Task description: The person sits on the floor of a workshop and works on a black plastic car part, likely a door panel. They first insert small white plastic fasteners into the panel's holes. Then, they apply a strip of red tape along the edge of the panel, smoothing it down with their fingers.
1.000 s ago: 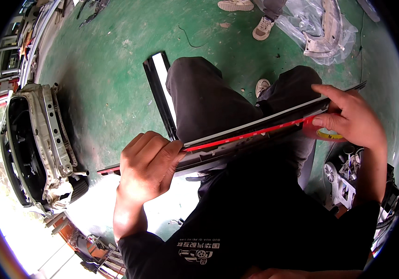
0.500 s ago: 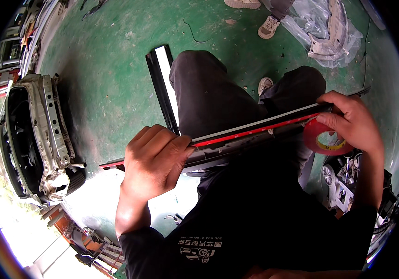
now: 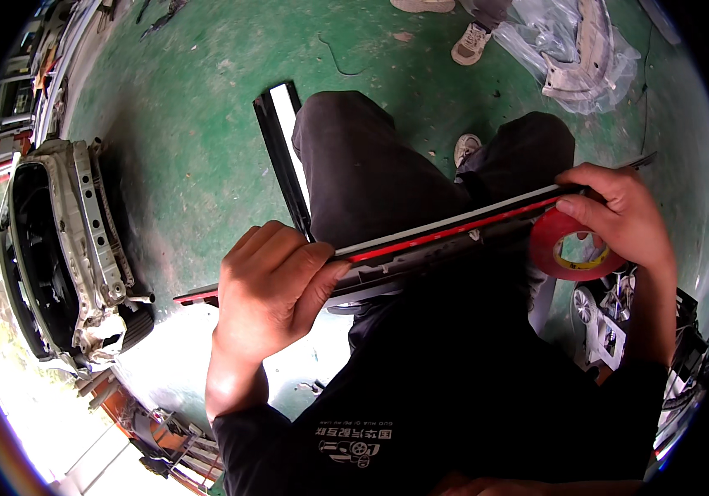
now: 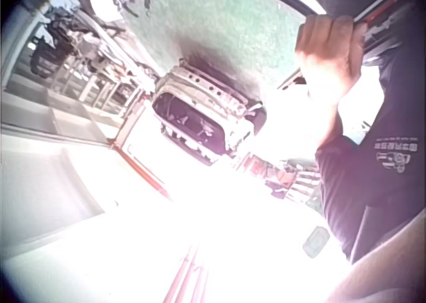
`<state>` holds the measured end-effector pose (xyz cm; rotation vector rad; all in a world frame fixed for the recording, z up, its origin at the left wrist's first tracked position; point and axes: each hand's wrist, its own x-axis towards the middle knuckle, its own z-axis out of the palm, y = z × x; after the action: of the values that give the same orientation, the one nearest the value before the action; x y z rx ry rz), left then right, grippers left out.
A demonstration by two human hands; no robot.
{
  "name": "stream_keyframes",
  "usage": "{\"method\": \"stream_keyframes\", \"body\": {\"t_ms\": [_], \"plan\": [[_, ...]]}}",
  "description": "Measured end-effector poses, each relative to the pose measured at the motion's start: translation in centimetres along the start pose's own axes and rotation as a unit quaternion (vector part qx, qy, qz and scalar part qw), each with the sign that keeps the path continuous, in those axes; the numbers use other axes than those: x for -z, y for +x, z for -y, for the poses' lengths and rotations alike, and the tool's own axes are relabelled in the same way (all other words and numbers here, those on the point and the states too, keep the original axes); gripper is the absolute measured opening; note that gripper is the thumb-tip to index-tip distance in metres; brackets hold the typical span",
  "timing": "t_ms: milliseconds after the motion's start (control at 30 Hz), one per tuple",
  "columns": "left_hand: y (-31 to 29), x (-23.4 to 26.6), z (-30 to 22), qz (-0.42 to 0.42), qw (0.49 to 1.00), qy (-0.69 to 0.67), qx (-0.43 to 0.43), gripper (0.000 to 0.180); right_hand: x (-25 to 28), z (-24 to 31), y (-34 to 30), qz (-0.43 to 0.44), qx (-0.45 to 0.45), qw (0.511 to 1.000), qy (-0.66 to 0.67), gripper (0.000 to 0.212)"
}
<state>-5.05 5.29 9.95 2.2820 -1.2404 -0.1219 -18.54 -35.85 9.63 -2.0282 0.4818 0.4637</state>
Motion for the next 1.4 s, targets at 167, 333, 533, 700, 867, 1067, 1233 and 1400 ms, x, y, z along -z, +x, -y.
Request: {"method": "stream_keyframes", "body": {"t_ms": [167,333,533,700,867,1067,1233,1400], "plan": [[0.3,0.1,-0.3,0.007,1.000,-0.008,0.017,0.021,-0.2,-0.8,0.0,-0.009,0.025,1.000,0.008,0.026],[0.7,0.3,-0.8,0.021,0.999,0.000,0.028,0.021,-0.1,-0.6,-0.1,-0.003,0.017,1.000,0.009,0.026],[1.2,0.0,-1.1,0.021,0.999,-0.014,0.034,0.019,-0.2,-0.3,-0.3,-0.004,0.003,1.000,0.021,0.025],[1.9,-0.1,-1.6,0.022,0.999,-0.029,0.034,0.017,-0.2,-0.5,-0.4,0.002,0.000,0.999,0.035,0.024],[2.8,-0.3,-2.4,0.040,0.999,-0.027,0.020,0.015,-0.1,0.0,-0.9,-0.004,-0.007,1.000,0.025,0.023],[3.7,-1.6,-2.9,0.032,0.999,-0.015,0.007,0.017,-0.1,0.0,-0.4,0.002,0.012,1.000,0.019,0.023],[4.7,-2.3,-3.4,0.031,0.999,-0.010,-0.010,0.017,0.2,-0.6,-0.4,0.000,0.036,0.999,-0.007,0.028],[5.3,-3.0,-4.1,0.032,0.999,-0.009,-0.016,0.016,0.3,-0.5,-0.4,0.006,0.046,0.999,-0.006,0.030]]}}
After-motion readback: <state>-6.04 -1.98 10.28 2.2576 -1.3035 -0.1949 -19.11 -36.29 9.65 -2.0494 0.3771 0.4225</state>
